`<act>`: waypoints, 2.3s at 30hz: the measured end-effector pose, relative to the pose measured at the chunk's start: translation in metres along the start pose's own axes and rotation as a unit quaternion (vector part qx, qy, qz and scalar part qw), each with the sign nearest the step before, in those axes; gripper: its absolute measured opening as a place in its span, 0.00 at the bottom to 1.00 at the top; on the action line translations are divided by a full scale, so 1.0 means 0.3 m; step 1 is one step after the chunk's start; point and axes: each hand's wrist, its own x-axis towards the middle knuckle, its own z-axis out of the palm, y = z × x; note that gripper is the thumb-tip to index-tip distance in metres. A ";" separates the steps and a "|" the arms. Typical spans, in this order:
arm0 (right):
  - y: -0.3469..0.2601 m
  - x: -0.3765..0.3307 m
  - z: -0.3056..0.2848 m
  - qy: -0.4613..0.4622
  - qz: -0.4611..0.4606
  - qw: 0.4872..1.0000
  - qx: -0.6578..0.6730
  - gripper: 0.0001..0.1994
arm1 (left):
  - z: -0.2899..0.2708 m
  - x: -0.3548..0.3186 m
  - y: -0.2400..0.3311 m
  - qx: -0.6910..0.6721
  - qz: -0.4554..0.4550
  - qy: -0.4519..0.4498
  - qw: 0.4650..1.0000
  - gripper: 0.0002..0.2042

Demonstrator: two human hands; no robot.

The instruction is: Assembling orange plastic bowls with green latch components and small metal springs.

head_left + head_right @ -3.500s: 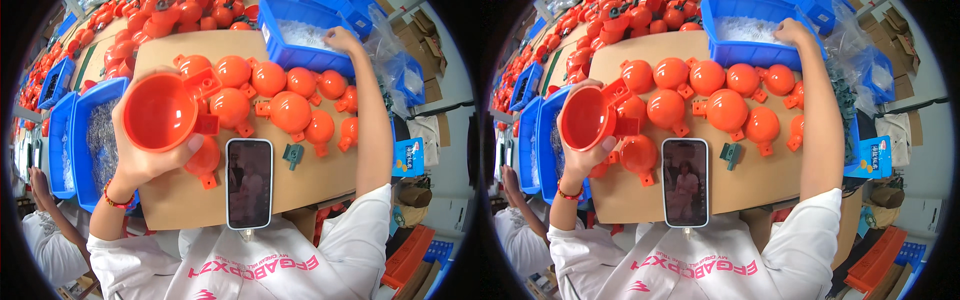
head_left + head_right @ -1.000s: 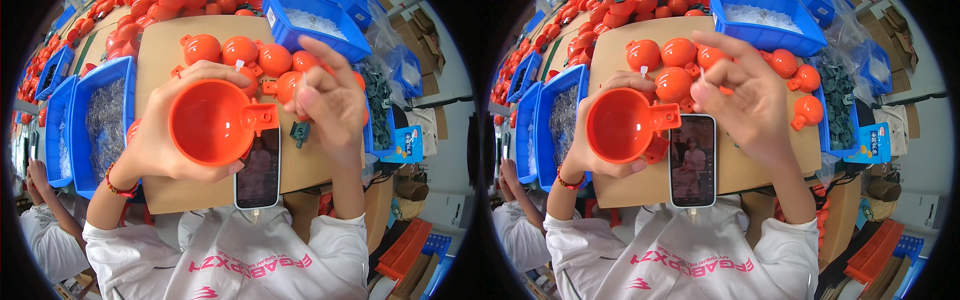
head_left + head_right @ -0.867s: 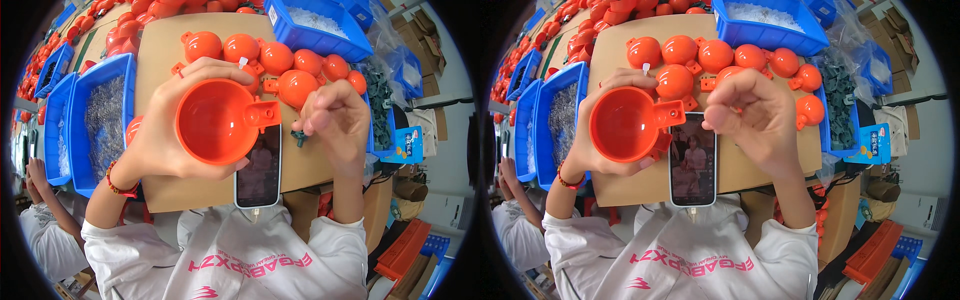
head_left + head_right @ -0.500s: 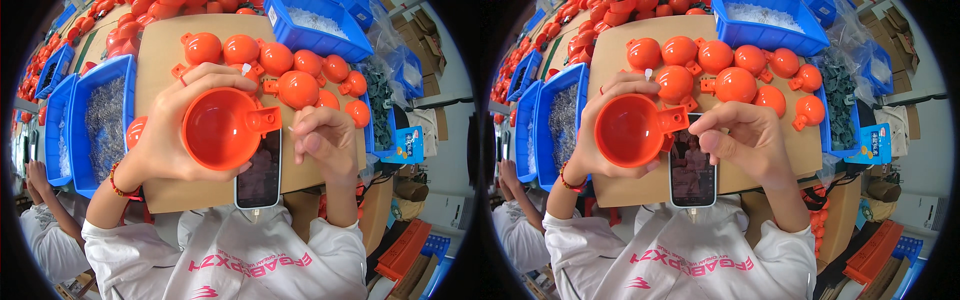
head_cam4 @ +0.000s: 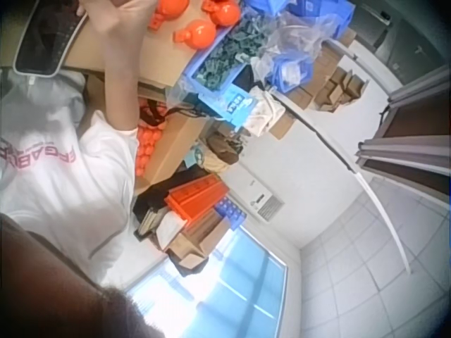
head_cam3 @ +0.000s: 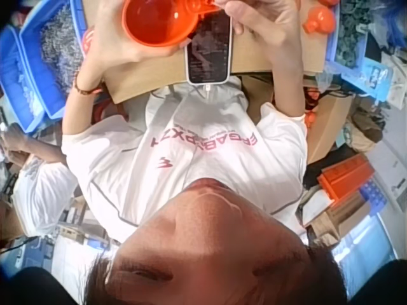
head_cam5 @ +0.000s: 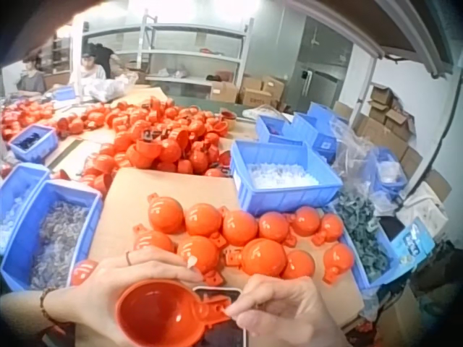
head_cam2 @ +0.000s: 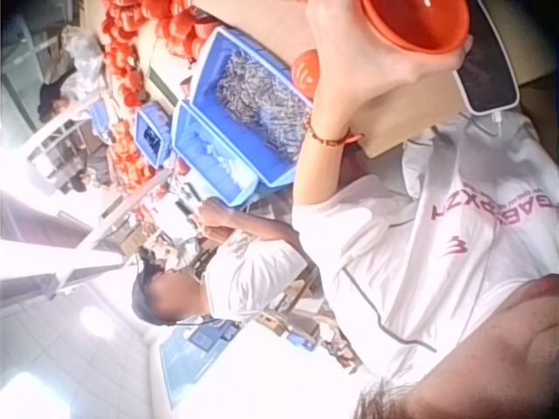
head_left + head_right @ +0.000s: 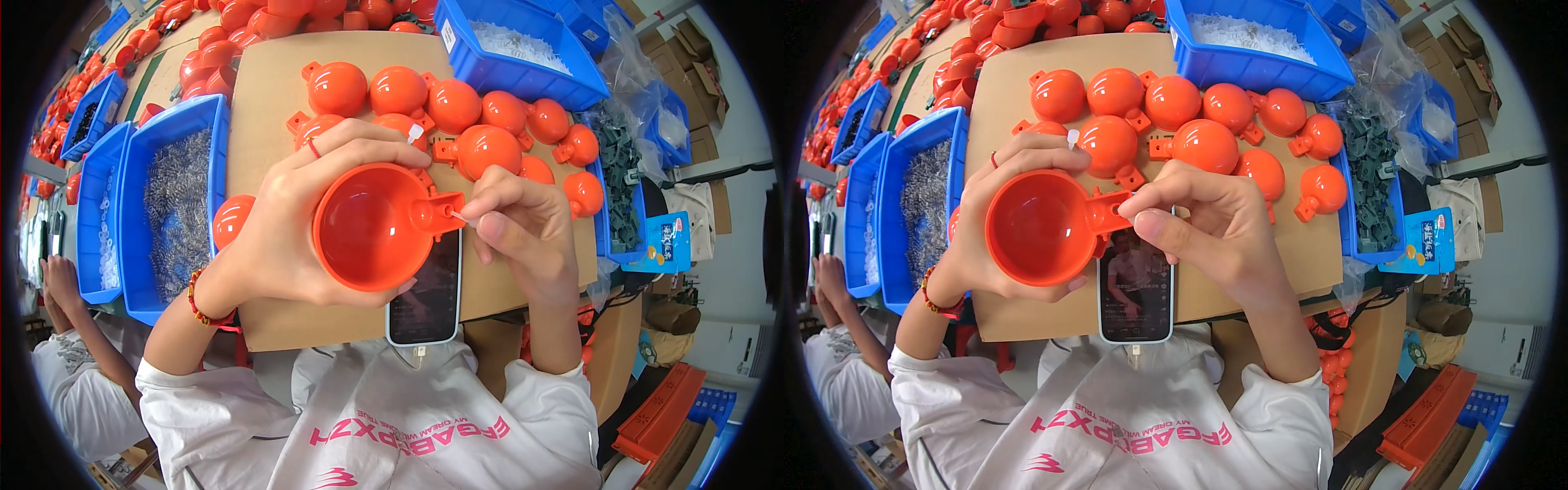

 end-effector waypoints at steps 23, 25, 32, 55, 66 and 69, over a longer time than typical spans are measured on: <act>-0.012 0.055 0.045 -0.030 0.042 0.996 -0.069 0.08 | -0.003 0.001 -0.012 -0.001 0.006 0.011 1.000 0.36; -0.028 0.066 0.032 -0.070 0.058 0.993 -0.079 0.08 | -0.009 0.000 -0.005 -0.017 -0.004 0.005 1.000 0.37; -0.017 0.155 0.029 -0.039 -0.097 0.979 -0.174 0.09 | -0.021 0.006 0.005 -0.121 -0.021 -0.065 0.990 0.35; 0.024 -0.009 0.046 -0.013 0.028 0.997 0.076 0.05 | -0.024 -0.017 -0.040 -0.106 0.003 0.085 0.991 0.48; 0.026 0.006 0.054 -0.002 0.029 0.999 0.046 0.04 | -0.030 -0.021 -0.035 -0.123 0.007 0.078 0.989 0.49; 0.014 0.010 0.069 0.018 0.057 0.998 0.024 0.05 | -0.023 -0.021 -0.030 -0.127 -0.001 0.081 0.989 0.48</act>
